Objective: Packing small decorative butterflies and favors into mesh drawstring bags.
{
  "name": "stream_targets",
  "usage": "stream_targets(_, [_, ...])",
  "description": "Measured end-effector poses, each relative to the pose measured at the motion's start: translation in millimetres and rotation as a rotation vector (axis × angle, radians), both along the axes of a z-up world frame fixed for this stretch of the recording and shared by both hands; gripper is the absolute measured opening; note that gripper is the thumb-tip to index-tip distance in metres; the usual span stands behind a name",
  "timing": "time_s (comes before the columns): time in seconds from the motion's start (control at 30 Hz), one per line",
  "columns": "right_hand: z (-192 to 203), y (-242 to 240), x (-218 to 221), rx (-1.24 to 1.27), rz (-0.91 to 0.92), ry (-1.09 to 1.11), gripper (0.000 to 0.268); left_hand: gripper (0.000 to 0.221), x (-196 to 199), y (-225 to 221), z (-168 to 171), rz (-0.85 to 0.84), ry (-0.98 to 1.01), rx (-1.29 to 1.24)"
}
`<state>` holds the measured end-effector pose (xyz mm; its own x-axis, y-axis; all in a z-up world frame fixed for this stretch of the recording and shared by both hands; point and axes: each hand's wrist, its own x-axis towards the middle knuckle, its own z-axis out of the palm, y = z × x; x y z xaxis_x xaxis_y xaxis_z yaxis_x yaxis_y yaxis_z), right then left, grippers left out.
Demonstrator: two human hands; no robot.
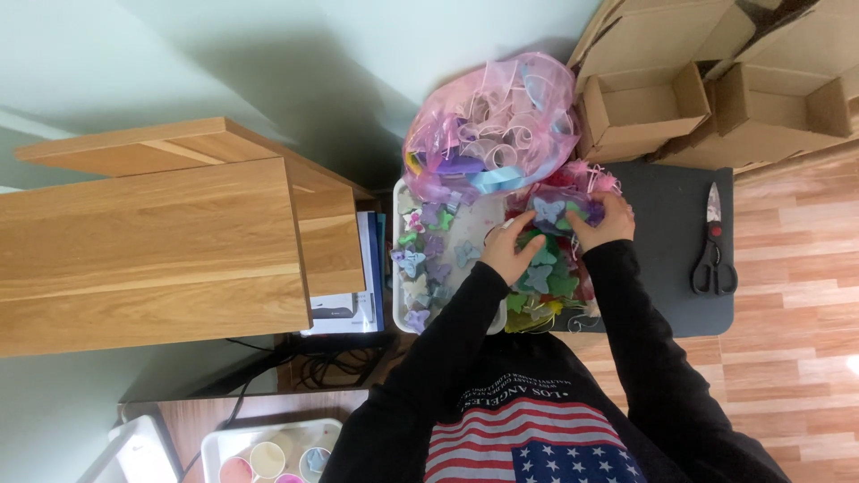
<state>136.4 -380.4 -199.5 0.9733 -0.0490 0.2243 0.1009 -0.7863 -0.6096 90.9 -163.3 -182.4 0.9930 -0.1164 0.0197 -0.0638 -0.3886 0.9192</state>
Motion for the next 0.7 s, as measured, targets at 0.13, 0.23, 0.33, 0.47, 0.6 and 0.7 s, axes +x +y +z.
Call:
stream_targets(0.13, [54.3,19.8,2.0,-0.145,-0.039,-0.032,0.036,0.047,3.4,10.2,7.0,0.015,-0.028,-0.062])
stream_targets(0.23, [93.5,44.7,12.0,-0.121,0.034,-0.235,0.034,0.039,12.5,23.4,14.6,0.119,0.083,-0.137])
stream_targets(0.33, [100.9,74.6,27.9,0.204,0.176,-0.148,0.02,0.031,30.1,43.0,28.0,0.168,0.02,-0.239])
stream_targets(0.47, [91.4,124.8,50.8,0.464,0.326,0.041,0.016,0.027,61.3,63.6,39.2,0.315,0.07,-0.127])
stream_targets(0.6, [38.6,165.7,76.4,0.345,0.5,0.029,0.02,0.029,84.1,84.6,-20.9,0.39,-0.15,0.466])
stream_targets(0.7, [12.1,181.5,88.4,0.087,0.571,-0.048,0.022,0.026,87.2,94.4,-15.3,0.45,-0.103,0.614])
